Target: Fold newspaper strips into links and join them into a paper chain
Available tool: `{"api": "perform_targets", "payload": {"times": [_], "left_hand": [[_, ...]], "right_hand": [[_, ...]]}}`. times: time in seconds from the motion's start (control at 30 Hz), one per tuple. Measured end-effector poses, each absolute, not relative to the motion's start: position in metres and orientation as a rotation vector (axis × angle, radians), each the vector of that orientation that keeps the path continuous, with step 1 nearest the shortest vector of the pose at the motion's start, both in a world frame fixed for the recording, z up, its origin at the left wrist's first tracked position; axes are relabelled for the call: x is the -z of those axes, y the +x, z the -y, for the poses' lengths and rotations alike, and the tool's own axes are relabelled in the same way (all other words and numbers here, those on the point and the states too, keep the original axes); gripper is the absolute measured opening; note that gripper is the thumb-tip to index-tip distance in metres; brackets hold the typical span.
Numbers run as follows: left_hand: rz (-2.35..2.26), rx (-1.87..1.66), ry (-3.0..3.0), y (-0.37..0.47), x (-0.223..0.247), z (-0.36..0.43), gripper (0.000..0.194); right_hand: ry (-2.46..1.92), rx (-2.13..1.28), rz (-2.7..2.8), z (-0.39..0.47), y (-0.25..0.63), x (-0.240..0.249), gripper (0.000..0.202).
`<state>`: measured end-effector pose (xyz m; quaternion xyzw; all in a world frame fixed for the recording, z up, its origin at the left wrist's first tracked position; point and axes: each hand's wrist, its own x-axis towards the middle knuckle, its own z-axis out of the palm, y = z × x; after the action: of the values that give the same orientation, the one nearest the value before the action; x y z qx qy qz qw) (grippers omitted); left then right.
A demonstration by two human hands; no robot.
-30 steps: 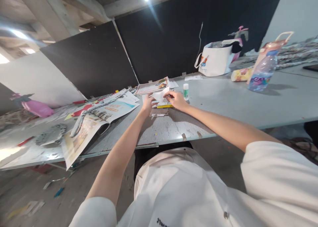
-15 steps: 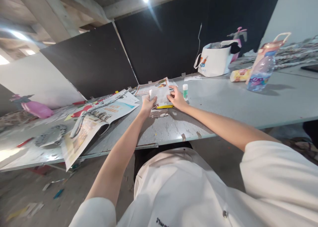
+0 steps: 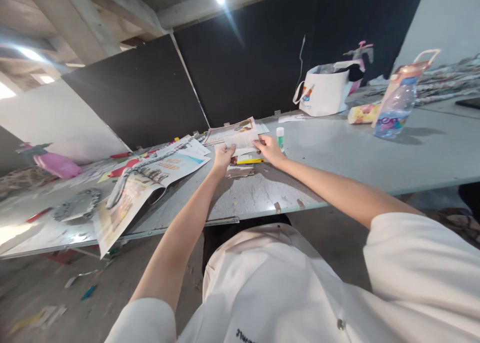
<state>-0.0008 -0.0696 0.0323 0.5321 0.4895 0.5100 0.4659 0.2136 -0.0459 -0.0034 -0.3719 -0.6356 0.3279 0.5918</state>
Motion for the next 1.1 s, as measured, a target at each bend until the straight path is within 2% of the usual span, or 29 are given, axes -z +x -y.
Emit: {"api": "perform_targets", "payload": {"times": [0.1,0.23,0.33,0.5,0.7,0.83,0.97,1.1], "left_hand": [[-1.133,-1.240,1.277,-0.001,-0.037,0.073,0.016],[-1.045,-1.214,1.272,-0.002,-0.041,0.075,0.011],[-1.011,-1.244,1.288,-0.003,-0.039,0.075,0.002],[-1.116,-1.245,1.416,-0.003,-0.036,0.075,0.020],[-1.193,-1.200,1.615,-0.001,-0.034,0.078,0.020],[-1.184,-1.099,1.700,-0.002,-0.028,0.076,0.035],[-1.225,-1.172,1.673,-0.003,-0.025,0.071,0.033],[-1.243,-1.210,1.609,-0.006,-0.026,0.069,0.032]], "right_hand": [[-0.839,-0.792,1.406,0.044,0.212,0.004,0.025],[-0.759,-0.889,1.278,0.041,0.212,0.003,0.008],[-0.722,-0.916,1.269,0.042,0.213,0.002,0.010],[-0.786,-0.760,1.429,0.049,0.212,0.002,0.016],[-0.798,-0.647,1.618,0.060,0.211,0.000,0.019],[-0.838,-0.659,1.599,0.062,0.210,-0.002,0.019],[-0.883,-0.698,1.574,0.057,0.211,0.000,0.038],[-0.834,-0.759,1.603,0.051,0.212,0.006,0.073]]}}
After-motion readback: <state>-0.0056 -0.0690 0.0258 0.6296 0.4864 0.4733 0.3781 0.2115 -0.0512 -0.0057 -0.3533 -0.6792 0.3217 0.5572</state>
